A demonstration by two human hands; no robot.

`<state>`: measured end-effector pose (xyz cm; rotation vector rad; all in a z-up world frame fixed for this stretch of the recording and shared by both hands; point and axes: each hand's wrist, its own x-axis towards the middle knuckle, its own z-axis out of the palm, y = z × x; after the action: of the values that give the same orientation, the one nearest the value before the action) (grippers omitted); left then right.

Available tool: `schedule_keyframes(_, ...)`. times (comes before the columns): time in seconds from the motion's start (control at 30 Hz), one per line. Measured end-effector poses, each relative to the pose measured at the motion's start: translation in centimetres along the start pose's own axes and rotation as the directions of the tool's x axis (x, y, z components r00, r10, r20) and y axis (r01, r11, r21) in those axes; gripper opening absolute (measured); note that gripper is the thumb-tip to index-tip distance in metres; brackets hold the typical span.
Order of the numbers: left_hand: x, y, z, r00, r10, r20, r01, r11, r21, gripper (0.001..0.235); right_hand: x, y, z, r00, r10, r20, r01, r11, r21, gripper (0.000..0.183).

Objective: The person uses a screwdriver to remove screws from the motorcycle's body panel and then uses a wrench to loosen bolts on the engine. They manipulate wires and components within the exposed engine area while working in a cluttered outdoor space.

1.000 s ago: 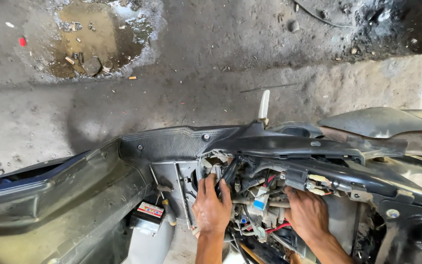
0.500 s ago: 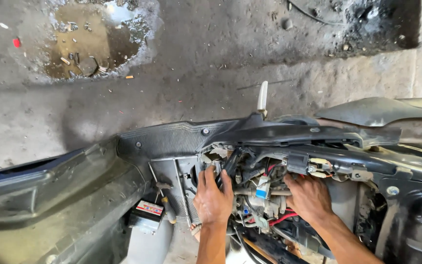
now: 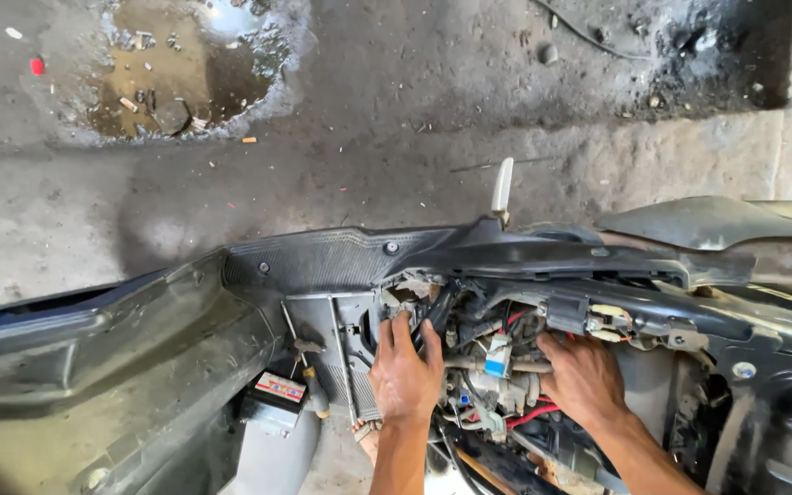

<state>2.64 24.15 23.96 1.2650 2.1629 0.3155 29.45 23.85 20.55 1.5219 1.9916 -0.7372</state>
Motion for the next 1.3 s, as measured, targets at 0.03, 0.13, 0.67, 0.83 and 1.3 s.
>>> schedule_keyframes(0.03, -0.2, -0.1, 0.0, 0.999, -0.027, 0.038, 0.027, 1.0, -0.003, 0.045, -0.3, -0.1, 0.0, 0.999, -0.009, -0.047, 0.008, 1.0, -0.008, 0.06)
schedule_keyframes(0.13, -0.7, -0.2, 0.0, 0.992, -0.072, 0.105, 0.072, 0.997, 0.006, 0.048, -1.2, -0.6, 0.0, 0.997, 0.009, -0.075, -0.01, 1.0, -0.007, 0.061)
schedule_keyframes(0.67, 2.2, -0.9, 3.6, 0.996, 0.065, -0.056, -0.066, 0.998, -0.013, 0.034, 0.2, 1.2, 5.4, 0.906, 0.23, -0.356, -0.272, 0.96, -0.071, 0.045)
schedule_keyframes(0.83, 2.4, -0.4, 4.6, 0.999, -0.014, -0.045, 0.015, 1.0, 0.022, 0.036, 0.1, 1.3, 6.6, 0.897, 0.442, 0.01, -0.441, 0.897, -0.028, 0.047)
schedule_keyframes(1.3, 2.5, -0.5, 4.1, 0.994, 0.064, -0.091, -0.065, 0.998, -0.01, 0.032, 1.0, 1.4, 5.8, 0.654, 0.463, 0.599, -0.455, 0.872, -0.178, 0.058)
